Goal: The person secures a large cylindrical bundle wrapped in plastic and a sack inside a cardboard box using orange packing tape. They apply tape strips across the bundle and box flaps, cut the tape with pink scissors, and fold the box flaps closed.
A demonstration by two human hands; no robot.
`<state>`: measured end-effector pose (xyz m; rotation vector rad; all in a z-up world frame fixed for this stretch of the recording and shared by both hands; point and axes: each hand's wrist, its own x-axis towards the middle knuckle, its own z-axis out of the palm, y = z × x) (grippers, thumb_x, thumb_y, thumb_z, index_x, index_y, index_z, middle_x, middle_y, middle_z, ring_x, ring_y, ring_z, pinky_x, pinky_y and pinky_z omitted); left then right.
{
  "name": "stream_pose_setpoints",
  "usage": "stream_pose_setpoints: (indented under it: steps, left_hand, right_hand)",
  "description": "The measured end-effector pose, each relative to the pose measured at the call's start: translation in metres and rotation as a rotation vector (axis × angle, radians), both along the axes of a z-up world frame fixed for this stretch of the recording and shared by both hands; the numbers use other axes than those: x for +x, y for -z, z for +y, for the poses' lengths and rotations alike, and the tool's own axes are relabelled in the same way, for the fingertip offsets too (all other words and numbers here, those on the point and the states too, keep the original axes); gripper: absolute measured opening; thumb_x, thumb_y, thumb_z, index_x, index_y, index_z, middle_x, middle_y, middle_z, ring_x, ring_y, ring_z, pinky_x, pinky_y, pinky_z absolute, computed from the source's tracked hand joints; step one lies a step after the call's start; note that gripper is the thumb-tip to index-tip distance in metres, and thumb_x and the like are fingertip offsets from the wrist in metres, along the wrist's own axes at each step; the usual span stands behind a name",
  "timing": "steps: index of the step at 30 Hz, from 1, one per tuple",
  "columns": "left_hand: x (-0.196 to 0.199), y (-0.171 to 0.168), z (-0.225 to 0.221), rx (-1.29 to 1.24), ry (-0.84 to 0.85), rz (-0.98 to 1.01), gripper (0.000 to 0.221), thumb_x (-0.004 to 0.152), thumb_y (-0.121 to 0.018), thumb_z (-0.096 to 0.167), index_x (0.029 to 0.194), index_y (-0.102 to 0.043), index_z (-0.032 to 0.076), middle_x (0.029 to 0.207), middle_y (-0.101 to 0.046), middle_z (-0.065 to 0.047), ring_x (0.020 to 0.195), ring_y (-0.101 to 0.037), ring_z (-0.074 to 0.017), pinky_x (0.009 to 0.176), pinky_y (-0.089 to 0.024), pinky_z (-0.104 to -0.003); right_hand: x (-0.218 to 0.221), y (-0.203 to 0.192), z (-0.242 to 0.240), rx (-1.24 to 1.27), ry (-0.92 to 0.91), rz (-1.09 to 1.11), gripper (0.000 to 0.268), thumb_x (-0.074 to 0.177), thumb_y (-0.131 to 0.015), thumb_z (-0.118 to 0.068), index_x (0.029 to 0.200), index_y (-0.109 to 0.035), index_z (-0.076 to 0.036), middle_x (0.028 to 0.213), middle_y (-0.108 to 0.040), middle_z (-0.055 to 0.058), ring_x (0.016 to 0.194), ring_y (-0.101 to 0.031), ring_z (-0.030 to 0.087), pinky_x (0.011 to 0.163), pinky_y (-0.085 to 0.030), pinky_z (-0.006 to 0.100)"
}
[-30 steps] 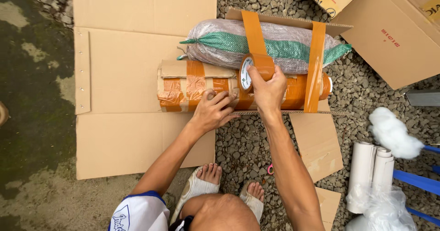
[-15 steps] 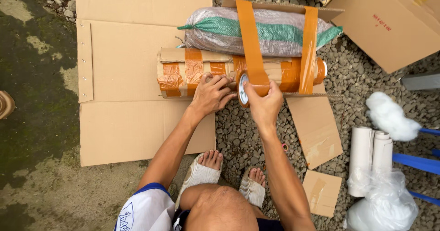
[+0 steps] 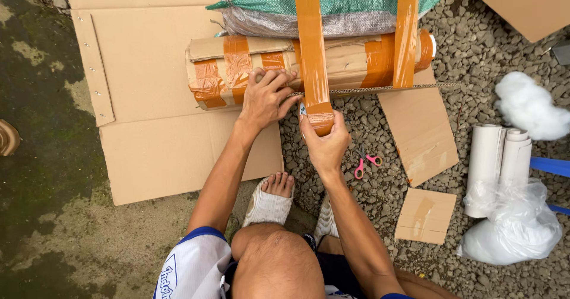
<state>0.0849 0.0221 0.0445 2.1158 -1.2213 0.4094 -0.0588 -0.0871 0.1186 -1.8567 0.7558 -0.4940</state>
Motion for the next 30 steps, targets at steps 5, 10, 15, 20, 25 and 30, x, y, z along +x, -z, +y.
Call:
stream_pose_setpoints:
  steps: [5,10,15,20,25,30]
  left_hand:
    - [0.000,-0.002,0.000,-0.009,0.015,0.027,0.026,0.094,-0.078,0.039,0.093,-0.079,0.013,0.122,-0.067,0.001,0.114,-0.057,-0.0187,0.103,-0.034,-0.044]
    - [0.001,-0.004,0.001,-0.003,0.016,0.029,0.026,0.094,-0.077,0.039,0.093,-0.079,0.013,0.125,-0.067,0.001,0.115,-0.058,-0.0190,0.104,-0.034,-0.045]
    - [0.001,-0.005,0.001,0.014,0.033,0.047,0.026,0.095,-0.078,0.039,0.094,-0.080,0.013,0.125,-0.067,0.000,0.115,-0.057,-0.0197,0.104,-0.034,-0.045]
    - [0.001,-0.009,0.002,0.013,0.046,0.071,0.026,0.094,-0.079,0.038,0.098,-0.080,0.013,0.126,-0.067,0.000,0.116,-0.057,-0.0201,0.104,-0.033,-0.046]
    - [-0.001,-0.014,0.005,-0.008,0.113,0.126,0.022,0.091,-0.080,0.022,0.108,-0.075,0.009,0.128,-0.067,-0.004,0.125,-0.057,-0.0234,0.106,-0.034,-0.047]
    - [-0.010,-0.001,0.003,-0.072,0.123,0.238,0.038,0.087,-0.074,0.004,0.124,-0.064,0.009,0.125,-0.065,-0.006,0.129,-0.056,-0.0259,0.111,-0.041,-0.048]
  right_hand:
    - [-0.013,0.021,-0.002,-0.038,-0.017,0.059,0.032,0.087,-0.082,-0.014,0.108,-0.065,0.003,0.089,-0.077,0.008,0.076,-0.071,0.010,0.069,-0.059,0.027]
    - [-0.016,0.039,-0.007,-0.126,-0.049,0.050,0.033,0.087,-0.082,-0.016,0.107,-0.063,0.003,0.091,-0.078,0.010,0.078,-0.075,0.013,0.071,-0.061,0.028]
    - [-0.019,0.050,-0.006,-0.176,-0.036,0.047,0.036,0.086,-0.083,-0.016,0.109,-0.063,0.003,0.088,-0.078,0.011,0.076,-0.077,0.016,0.068,-0.062,0.030]
    - [-0.019,0.061,-0.008,-0.171,-0.053,0.040,0.034,0.088,-0.082,-0.016,0.108,-0.062,0.002,0.087,-0.078,0.012,0.075,-0.077,0.016,0.066,-0.062,0.030]
    - [-0.012,0.074,-0.012,-0.172,-0.086,-0.020,0.036,0.089,-0.081,-0.015,0.111,-0.059,0.002,0.091,-0.077,0.013,0.080,-0.077,0.018,0.070,-0.063,0.031]
    - [-0.010,0.088,-0.015,-0.181,-0.083,-0.043,0.036,0.089,-0.082,-0.015,0.110,-0.059,0.001,0.091,-0.077,0.013,0.080,-0.078,0.019,0.069,-0.063,0.032]
